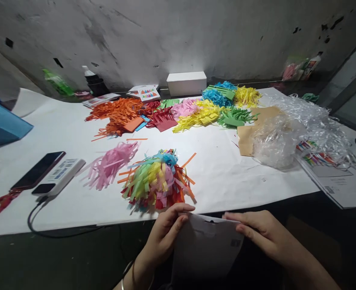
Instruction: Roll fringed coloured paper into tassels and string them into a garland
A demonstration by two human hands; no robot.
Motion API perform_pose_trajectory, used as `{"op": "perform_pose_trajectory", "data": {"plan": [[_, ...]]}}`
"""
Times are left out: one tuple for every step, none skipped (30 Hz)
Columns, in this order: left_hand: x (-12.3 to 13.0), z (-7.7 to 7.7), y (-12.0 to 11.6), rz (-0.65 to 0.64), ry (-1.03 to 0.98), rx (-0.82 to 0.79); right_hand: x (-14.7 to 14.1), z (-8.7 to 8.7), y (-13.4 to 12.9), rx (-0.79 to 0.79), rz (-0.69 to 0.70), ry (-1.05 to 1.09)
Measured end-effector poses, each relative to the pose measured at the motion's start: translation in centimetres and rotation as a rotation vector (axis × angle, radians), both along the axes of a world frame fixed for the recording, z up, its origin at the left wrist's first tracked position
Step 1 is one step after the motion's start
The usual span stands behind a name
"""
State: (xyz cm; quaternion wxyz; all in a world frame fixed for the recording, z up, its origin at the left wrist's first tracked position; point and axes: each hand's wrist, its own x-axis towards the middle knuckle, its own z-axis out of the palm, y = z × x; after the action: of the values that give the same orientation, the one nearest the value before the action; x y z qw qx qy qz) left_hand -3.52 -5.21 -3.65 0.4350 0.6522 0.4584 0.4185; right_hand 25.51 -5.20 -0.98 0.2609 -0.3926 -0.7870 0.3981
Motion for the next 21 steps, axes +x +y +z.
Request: {"op": "perform_pose_trajectory", "data": {"plan": [[0.3, 0.1, 0.1, 0.001, 0.017, 0.011, -0.5, 0.3, 0.0, 0.149, -0.044, -0.076], [0.6, 0.2, 0.1, -0.004, 0.034, 0.027, -1.2, 0.5, 0.0, 0.298, -0.069, -0.153], [0.9, 0.2, 0.2, -0.013, 0.043, 0.041, -1.9, 0.8, 0.1, 0.422, -0.069, -0.226], [1.2, 0.3, 0.3, -0.018, 0.044, 0.050, -2.7, 1.0, 0.2, 0.501, -0.044, -0.292], [1.5, 0.4, 0.5, -0.020, 0.038, 0.055, -3.4, 1.1, 0.4, 0.530, -0.006, -0.346], [1.7, 0.4, 0.6, -0.020, 0.033, 0.054, -4.0, 1.2, 0.6, 0.515, 0.033, -0.382], [1.9, 0.5, 0.8, -0.018, 0.031, 0.048, -4.4, 1.3, 0.9, 0.469, 0.064, -0.398], [2.0, 0.5, 1.0, -0.014, 0.033, 0.040, -4.6, 1.4, 1.3, 0.405, 0.090, -0.396], [2.1, 0.5, 1.1, -0.008, 0.038, 0.033, -4.7, 1.5, 1.7, 0.338, 0.109, -0.385], [2.2, 0.5, 1.3, -0.004, 0.046, 0.029, -4.6, 1.7, 2.0, 0.279, 0.121, -0.374], [2.3, 0.5, 1.4, -0.001, 0.054, 0.029, -4.4, 1.9, 2.4, 0.230, 0.128, -0.364], [2.4, 0.6, 1.5, 0.000, 0.061, 0.034, -4.2, 2.1, 2.6, 0.190, 0.136, -0.355], [2.5, 0.6, 1.5, -0.003, 0.068, 0.042, -4.1, 2.3, 2.8, 0.158, 0.143, -0.345], [2.6, 0.7, 1.6, -0.010, 0.076, 0.050, -4.0, 2.5, 3.0, 0.132, 0.151, -0.332], [2.8, 0.8, 1.6, -0.020, 0.084, 0.058, -4.0, 2.6, 3.1, 0.113, 0.159, -0.323], [3.0, 1.0, 1.6, -0.033, 0.092, 0.062, -4.0, 2.6, 3.2, 0.108, 0.167, -0.323], [3.1, 1.1, 1.7, -0.044, 0.099, 0.069, -4.0, 2.5, 3.2, 0.129, 0.172, -0.339], [3.3, 1.2, 1.7, -0.052, 0.107, 0.073, -4.1, 2.2, 3.2, 0.174, 0.172, -0.371], [3.4, 1.3, 1.8, -0.056, 0.114, 0.075, -4.2, 1.9, 3.2, 0.233, 0.171, -0.419], [3.5, 1.4, 1.9, -0.057, 0.120, 0.075, -4.3, 1.6, 3.3, 0.298, 0.172, -0.472], [3.6, 1.5, 2.0, -0.055, 0.125, 0.074, -4.4, 1.3, 3.3, 0.364, 0.174, -0.520]]}}
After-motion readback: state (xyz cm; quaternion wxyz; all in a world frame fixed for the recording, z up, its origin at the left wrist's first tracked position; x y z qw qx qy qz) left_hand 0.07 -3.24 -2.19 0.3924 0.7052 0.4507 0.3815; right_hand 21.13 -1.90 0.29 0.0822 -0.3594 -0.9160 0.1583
